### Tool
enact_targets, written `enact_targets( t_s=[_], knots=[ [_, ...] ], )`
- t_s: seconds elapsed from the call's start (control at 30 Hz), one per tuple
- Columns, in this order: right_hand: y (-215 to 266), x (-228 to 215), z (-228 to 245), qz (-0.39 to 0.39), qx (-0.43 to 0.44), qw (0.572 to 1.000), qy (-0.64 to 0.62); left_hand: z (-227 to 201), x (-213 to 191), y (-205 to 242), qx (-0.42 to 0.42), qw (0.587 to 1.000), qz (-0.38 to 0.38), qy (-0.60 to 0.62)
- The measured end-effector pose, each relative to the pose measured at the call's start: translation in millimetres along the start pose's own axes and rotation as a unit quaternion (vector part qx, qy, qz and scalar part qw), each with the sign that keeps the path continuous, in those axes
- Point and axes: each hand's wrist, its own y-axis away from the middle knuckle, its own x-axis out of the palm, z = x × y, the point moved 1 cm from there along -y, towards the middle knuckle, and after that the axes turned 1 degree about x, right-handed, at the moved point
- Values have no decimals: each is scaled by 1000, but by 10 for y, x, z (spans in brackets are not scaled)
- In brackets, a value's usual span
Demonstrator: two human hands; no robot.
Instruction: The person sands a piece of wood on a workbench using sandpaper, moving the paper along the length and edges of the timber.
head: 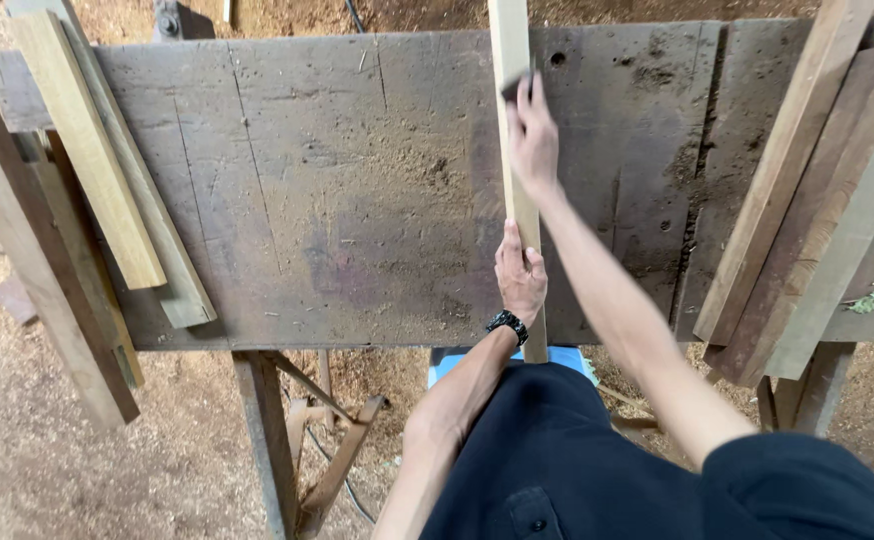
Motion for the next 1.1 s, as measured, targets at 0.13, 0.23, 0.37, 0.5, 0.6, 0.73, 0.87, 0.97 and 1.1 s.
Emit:
enact_targets(
  t_s=[0.13, 0.23, 0.37, 0.5, 0.6, 0.73, 0.87, 0.97, 1.1],
  knots=[
    [1114, -414, 256, -4, 60, 998, -33, -8, 4, -2, -22, 999, 5, 24],
    [1395, -496, 265, -16, 129, 984, -118, 3, -6, -8, -43, 998, 19, 29],
    [1125, -436, 252, -10, 158, 983, -97, -7, -18, 3, -20, 999, 9, 23],
    [498, -346, 196, 36, 162, 986, -25, 0, 5, -4, -6, 1000, -3, 15],
    [-233, -170, 139, 8, 76, 997, -2, -11, -5, -4, 13, 1000, -20, 7],
    [-630, -65, 127, 18, 71, 997, 18, 8, -6, 15, 4, 1000, -21, 5],
    [71, -242, 249, 67, 58, 995, 36, -38, -5, -13, 9, 1000, -24, 7],
    [941, -431, 378, 94, 121, 988, 16, -42, -48, -22, 1, 1000, -14, 26],
    [1145, -472, 435, 60, 86, 993, 56, -61, -46, -30, -57, 997, 15, 43]
  ],
)
